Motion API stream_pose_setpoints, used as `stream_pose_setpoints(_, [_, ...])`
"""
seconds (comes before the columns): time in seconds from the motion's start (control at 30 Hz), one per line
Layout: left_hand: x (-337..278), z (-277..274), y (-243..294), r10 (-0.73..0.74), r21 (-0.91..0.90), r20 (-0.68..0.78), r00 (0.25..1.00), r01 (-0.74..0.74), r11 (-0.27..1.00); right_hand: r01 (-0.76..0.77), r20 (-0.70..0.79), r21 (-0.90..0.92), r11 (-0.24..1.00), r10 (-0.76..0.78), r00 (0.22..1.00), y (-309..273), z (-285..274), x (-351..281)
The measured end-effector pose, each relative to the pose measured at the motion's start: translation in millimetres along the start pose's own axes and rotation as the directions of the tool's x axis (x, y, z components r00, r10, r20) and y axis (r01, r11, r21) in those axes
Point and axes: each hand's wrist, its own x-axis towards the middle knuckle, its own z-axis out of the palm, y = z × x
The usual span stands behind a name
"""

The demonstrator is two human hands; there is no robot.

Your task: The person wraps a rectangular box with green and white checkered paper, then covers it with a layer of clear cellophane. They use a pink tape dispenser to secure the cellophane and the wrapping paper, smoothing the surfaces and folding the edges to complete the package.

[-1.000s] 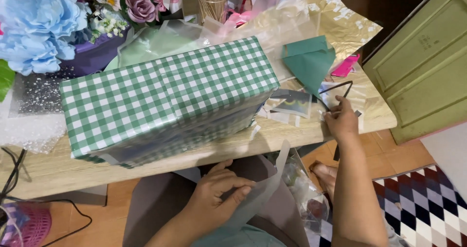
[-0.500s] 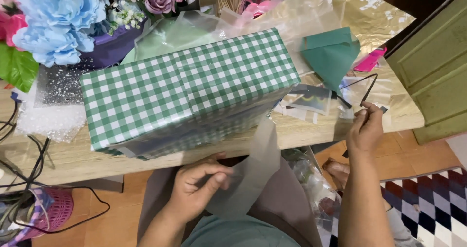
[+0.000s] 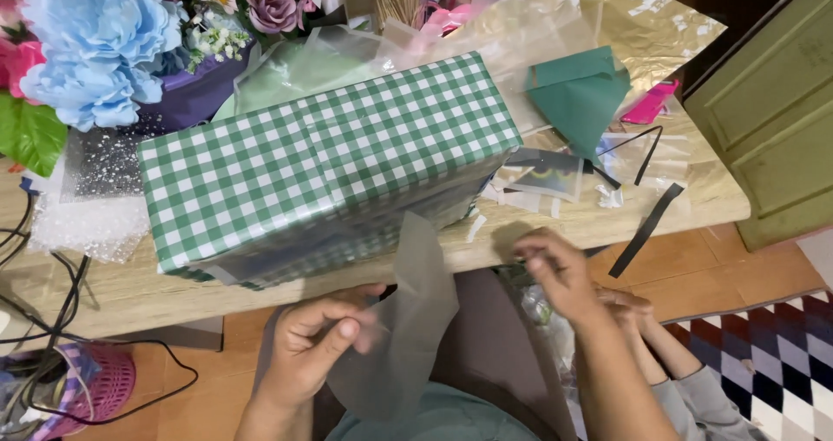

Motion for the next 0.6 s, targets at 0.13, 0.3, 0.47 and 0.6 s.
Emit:
stream_pose_setpoints(0.13, [-3,-6,10,0.015,-0.130,0.012,1.000,-0.013,0.991,-0.028,0.302,0.164,0.986,-0.023,0.953,-50,45,14])
stream_pose_setpoints(0.3, [-7,-13,31,0.054,-0.302,-0.041,0.998,-0.064,0.951,-0.279,0.442,0.346,0.896,0.107,0.891,-50,86,18])
stream_pose_setpoints(0.47, [-30,-44,29,0.063,-0.192,-0.168,0.984,-0.095,0.977,-0.392,0.347,0.333,0.857,0.275,0.897,-62,83,23])
stream_pose_setpoints(0.6, [-61,-72,11,-0.054,-0.328,-0.361,0.931,-0.073,0.942,-0.155,0.338,0.371,0.916,0.022,0.941,-60,78,27])
